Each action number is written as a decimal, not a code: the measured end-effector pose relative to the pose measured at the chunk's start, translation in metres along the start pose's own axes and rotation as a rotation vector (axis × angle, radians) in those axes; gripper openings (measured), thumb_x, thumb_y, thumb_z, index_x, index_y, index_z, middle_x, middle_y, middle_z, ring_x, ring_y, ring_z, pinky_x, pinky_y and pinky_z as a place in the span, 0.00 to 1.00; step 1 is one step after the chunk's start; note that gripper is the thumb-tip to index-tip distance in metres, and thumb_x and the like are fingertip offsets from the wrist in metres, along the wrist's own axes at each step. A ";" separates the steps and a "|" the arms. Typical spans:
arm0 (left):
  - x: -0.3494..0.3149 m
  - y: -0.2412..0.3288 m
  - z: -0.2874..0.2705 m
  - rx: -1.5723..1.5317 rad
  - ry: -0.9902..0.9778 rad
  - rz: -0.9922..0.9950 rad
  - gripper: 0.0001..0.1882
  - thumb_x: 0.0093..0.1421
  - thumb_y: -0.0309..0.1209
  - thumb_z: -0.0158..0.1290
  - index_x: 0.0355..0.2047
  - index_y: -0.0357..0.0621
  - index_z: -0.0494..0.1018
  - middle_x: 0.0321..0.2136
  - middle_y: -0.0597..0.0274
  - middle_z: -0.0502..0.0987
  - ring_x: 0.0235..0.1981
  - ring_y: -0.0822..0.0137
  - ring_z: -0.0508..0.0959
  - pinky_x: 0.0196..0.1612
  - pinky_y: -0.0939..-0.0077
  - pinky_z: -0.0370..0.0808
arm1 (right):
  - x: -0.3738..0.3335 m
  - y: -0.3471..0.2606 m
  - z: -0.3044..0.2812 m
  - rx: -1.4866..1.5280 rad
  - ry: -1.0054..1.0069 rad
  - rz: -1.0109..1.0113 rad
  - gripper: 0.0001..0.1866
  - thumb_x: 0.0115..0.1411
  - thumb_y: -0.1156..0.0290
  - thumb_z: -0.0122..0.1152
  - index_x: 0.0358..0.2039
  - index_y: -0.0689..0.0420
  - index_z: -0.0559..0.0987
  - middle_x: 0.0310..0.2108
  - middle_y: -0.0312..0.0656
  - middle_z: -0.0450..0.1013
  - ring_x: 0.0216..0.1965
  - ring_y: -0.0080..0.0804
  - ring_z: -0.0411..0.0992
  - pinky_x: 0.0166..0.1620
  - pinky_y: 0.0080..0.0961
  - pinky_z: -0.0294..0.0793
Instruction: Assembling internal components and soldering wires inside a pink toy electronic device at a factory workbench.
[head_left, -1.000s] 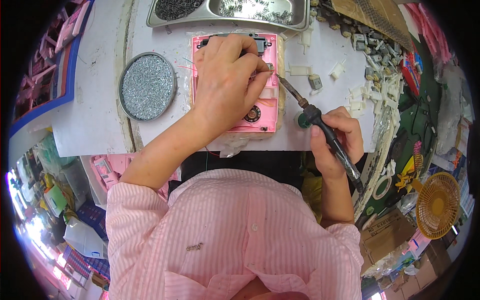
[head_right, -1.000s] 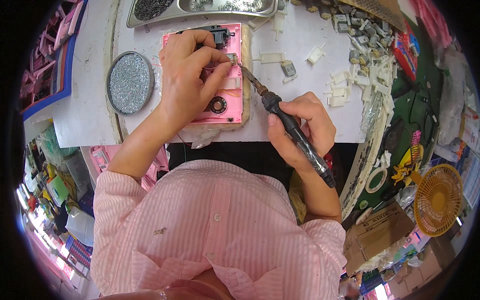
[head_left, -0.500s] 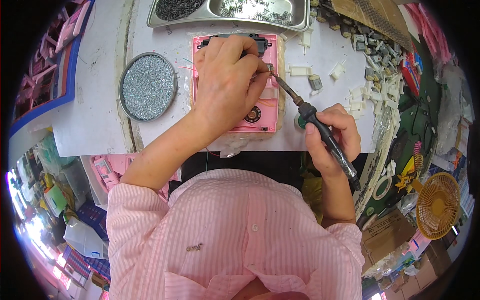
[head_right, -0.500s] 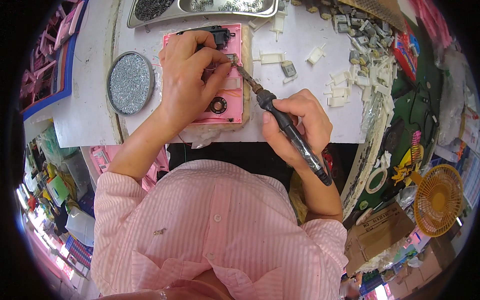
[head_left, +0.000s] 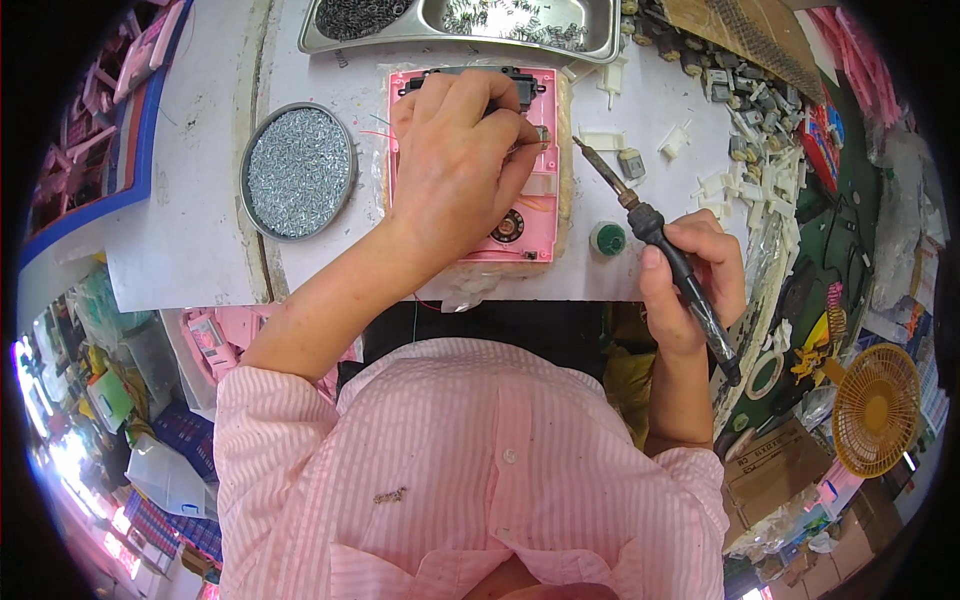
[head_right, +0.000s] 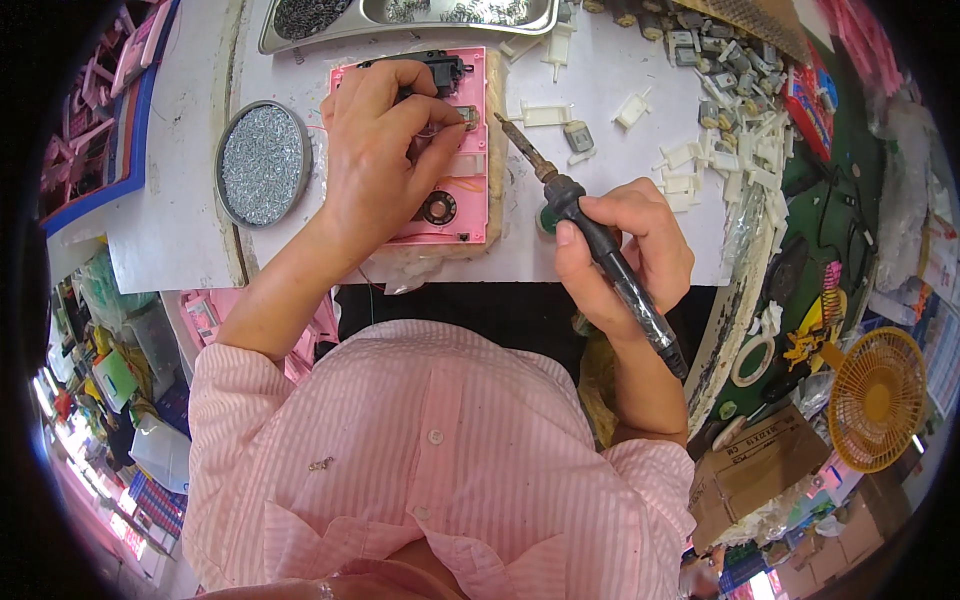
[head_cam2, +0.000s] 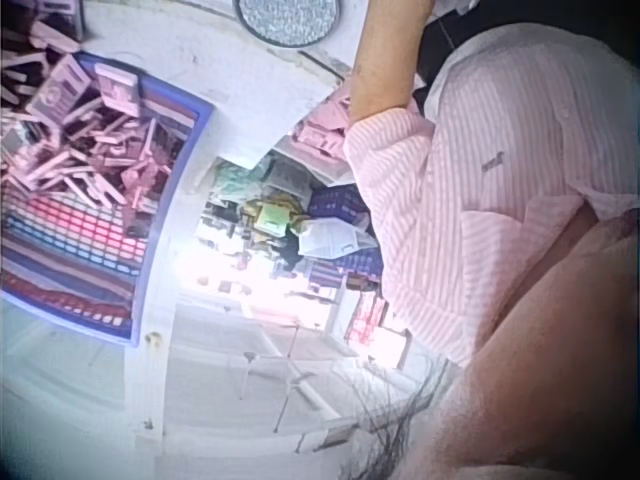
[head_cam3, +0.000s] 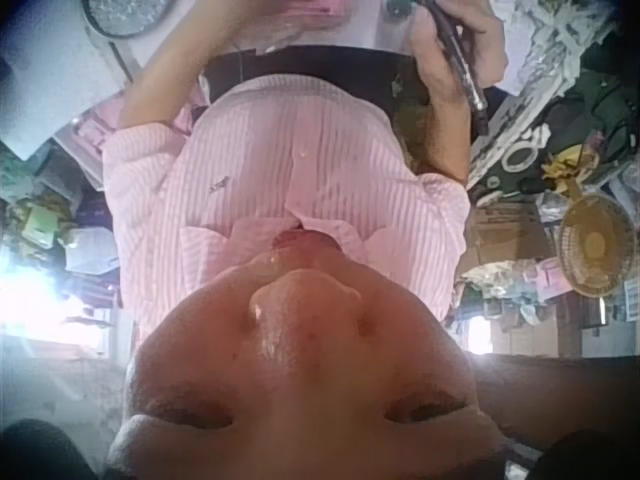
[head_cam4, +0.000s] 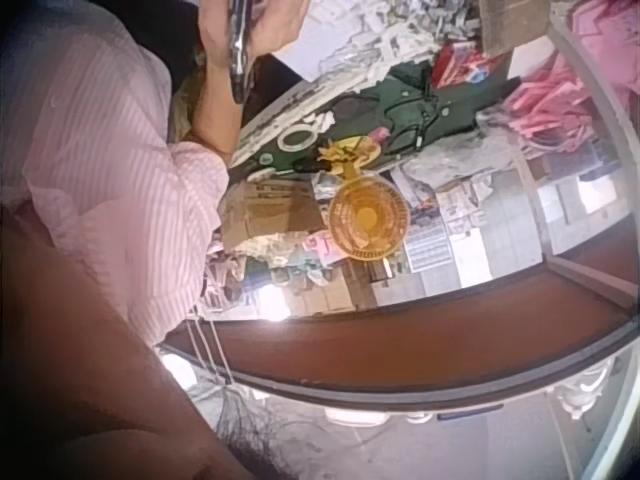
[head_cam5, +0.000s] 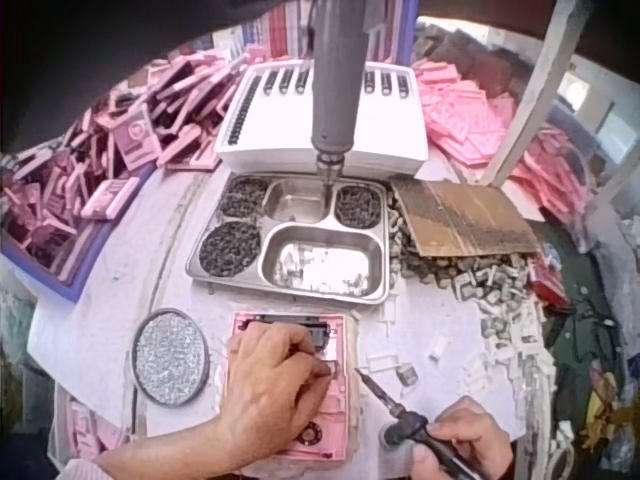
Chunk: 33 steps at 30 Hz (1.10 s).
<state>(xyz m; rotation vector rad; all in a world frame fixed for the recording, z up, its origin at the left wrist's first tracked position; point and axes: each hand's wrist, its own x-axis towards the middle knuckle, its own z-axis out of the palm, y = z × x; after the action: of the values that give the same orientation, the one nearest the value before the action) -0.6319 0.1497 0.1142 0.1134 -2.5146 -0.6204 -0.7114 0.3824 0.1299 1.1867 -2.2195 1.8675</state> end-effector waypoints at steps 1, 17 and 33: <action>0.000 0.000 0.000 -0.001 -0.001 0.003 0.07 0.48 0.28 0.66 0.29 0.47 0.81 0.38 0.65 0.75 0.40 0.59 0.73 0.45 0.63 0.64 | 0.000 0.000 0.000 0.001 0.006 0.000 0.12 0.51 0.81 0.70 0.36 0.64 0.76 0.24 0.40 0.73 0.25 0.27 0.68 0.30 0.22 0.65; 0.015 0.014 -0.005 0.147 -0.089 -0.036 0.06 0.52 0.30 0.62 0.29 0.47 0.77 0.37 0.62 0.72 0.40 0.57 0.71 0.43 0.60 0.64 | 0.009 0.012 0.008 -0.027 -0.045 -0.007 0.13 0.48 0.79 0.72 0.34 0.62 0.78 0.23 0.39 0.73 0.21 0.25 0.65 0.25 0.20 0.62; 0.019 0.016 -0.006 0.183 -0.133 -0.016 0.07 0.52 0.28 0.62 0.31 0.45 0.76 0.37 0.61 0.71 0.40 0.57 0.71 0.45 0.58 0.65 | 0.019 0.015 0.012 -0.067 -0.107 -0.164 0.13 0.46 0.81 0.71 0.34 0.62 0.78 0.22 0.39 0.73 0.21 0.27 0.67 0.24 0.21 0.64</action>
<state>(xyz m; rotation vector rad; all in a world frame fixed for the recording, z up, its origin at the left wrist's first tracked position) -0.6445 0.1573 0.1352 0.1635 -2.6986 -0.4147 -0.7278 0.3624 0.1222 1.4404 -2.1417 1.6930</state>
